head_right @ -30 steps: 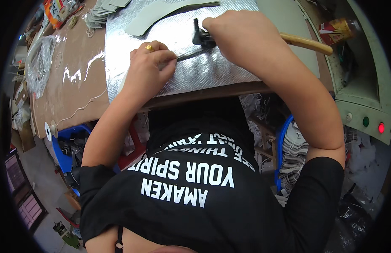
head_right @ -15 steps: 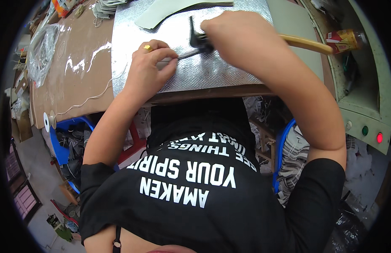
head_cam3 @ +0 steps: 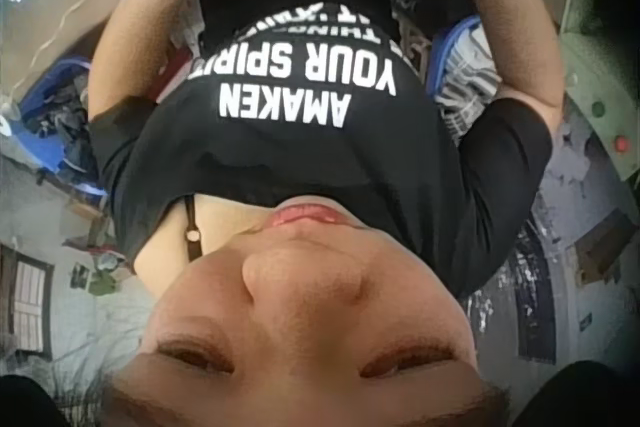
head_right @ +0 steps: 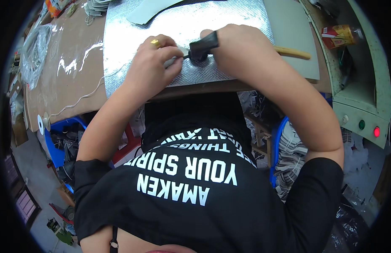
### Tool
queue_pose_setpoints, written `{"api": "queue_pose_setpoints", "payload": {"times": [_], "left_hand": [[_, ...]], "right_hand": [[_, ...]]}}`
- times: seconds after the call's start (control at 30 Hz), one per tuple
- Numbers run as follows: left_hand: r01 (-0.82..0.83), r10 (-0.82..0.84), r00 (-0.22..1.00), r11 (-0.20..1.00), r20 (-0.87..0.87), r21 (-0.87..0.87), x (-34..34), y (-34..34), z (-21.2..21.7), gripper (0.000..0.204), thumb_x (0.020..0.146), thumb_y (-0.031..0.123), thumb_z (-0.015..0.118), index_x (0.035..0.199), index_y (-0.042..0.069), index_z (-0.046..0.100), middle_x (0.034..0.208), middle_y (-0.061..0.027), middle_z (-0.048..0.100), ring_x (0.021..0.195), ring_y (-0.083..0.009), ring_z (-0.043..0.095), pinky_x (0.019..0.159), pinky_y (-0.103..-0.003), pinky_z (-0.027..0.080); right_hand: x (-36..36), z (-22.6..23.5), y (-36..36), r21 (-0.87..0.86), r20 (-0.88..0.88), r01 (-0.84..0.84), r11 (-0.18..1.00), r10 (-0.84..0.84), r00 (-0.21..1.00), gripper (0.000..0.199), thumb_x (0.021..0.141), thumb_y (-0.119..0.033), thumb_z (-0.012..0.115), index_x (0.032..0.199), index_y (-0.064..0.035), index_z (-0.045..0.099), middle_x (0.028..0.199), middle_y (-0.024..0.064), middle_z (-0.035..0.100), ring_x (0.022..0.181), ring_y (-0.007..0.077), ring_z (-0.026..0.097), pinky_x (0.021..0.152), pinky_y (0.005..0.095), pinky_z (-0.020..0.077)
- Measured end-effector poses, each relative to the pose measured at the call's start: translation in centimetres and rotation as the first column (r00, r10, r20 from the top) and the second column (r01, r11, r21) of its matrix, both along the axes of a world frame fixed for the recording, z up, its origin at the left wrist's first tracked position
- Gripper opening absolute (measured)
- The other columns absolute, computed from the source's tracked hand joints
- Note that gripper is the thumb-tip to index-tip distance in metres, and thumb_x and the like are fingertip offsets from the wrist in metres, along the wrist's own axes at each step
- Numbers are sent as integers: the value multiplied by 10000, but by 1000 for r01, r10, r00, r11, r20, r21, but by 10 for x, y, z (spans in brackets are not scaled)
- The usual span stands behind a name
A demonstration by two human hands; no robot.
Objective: The person processes shoe pattern cutouts by folding their edges and tapping them with a hammer.
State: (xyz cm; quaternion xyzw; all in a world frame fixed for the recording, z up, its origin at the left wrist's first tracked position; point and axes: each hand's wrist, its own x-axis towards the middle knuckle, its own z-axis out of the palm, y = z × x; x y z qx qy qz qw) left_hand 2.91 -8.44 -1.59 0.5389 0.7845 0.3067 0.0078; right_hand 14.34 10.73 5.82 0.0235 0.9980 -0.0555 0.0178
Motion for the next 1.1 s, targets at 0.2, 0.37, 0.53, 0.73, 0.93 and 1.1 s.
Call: {"api": "queue_pose_setpoints", "payload": {"times": [0.2,0.37,0.53,0.73,0.93,1.1], "left_hand": [[-129,128,991,992,42,1,-8,-13,0,84,797,108,716,830,40,753,932,-87,675,931,-269,625,843,-387,510],[-156,159,982,987,-102,40,-7,-31,-1,82,789,101,735,844,41,747,928,-85,672,927,-268,625,830,-384,519],[-190,194,974,981,-121,43,-7,-40,-3,64,755,79,739,799,33,730,904,-86,675,916,-270,628,819,-380,518],[-345,345,938,938,36,0,-1,-52,1,70,733,69,742,780,22,719,881,-98,669,878,-270,629,780,-382,517],[-394,403,913,911,-57,123,0,-61,-6,57,711,89,737,744,44,723,818,-97,654,845,-282,616,730,-395,493],[-421,428,902,901,-53,108,10,-74,-3,53,745,101,737,757,50,730,880,-80,651,891,-283,611,766,-388,464]], "right_hand": [[-23,8,-18,38,19,-98,994,97,995,141,825,-53,596,860,-40,732,808,168,713,765,311,722,676,403,584],[-35,10,-20,168,61,-139,976,130,990,145,820,-34,600,891,-31,726,823,192,713,778,307,728,681,392,586],[-47,-3,-35,118,-49,-182,976,188,981,157,815,-23,608,917,-43,725,826,178,719,774,301,728,672,382,584],[-52,7,-50,77,34,-214,974,212,977,145,801,0,610,872,-34,732,820,176,718,769,297,728,660,380,588],[-58,13,-58,126,78,-263,956,255,964,182,840,-26,635,1003,-47,713,859,148,730,787,283,730,693,362,592],[-64,-9,-66,97,-48,-257,962,262,964,176,841,-38,653,1008,-45,709,874,147,731,798,280,732,699,356,591]]}}
